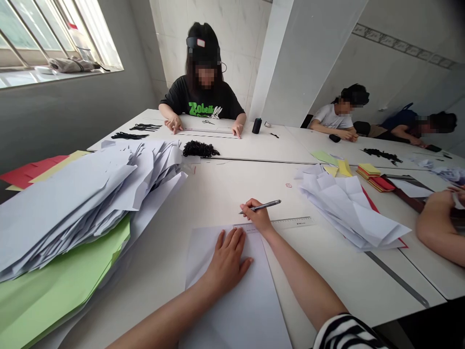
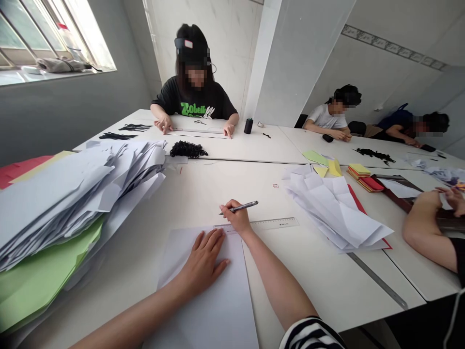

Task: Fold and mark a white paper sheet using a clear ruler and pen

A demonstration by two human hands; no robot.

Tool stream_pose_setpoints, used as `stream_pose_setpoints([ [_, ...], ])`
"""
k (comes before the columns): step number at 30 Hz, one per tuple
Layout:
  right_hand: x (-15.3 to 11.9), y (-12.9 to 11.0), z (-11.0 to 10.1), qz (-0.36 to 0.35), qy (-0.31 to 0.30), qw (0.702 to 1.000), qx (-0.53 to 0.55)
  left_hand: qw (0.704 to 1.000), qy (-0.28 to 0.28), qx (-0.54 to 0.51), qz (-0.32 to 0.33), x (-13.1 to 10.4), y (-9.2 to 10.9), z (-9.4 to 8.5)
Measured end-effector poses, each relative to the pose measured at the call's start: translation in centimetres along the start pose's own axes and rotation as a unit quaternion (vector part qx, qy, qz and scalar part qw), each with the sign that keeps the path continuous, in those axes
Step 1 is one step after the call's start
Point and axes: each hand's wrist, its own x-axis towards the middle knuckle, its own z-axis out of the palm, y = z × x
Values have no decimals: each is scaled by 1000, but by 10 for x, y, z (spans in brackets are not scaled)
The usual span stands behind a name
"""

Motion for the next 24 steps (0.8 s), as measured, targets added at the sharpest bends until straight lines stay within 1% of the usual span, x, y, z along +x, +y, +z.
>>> stream_pose_setpoints([
  [5, 13, 11, -27, 35, 95, 994, 36, 1000, 6, 16, 7, 1, -2, 2],
  [8, 15, 16, -33, 48, 125, 990, 50, 1000, 11, 21, 9, 2, -3, 2],
  [16, 14, 16, -29, 52, 137, 988, 47, 999, 20, 22, 14, 1, -4, 4],
  [24, 9, 12, -26, 44, 123, 991, 29, 1000, 13, 22, 10, 1, -2, 2],
])
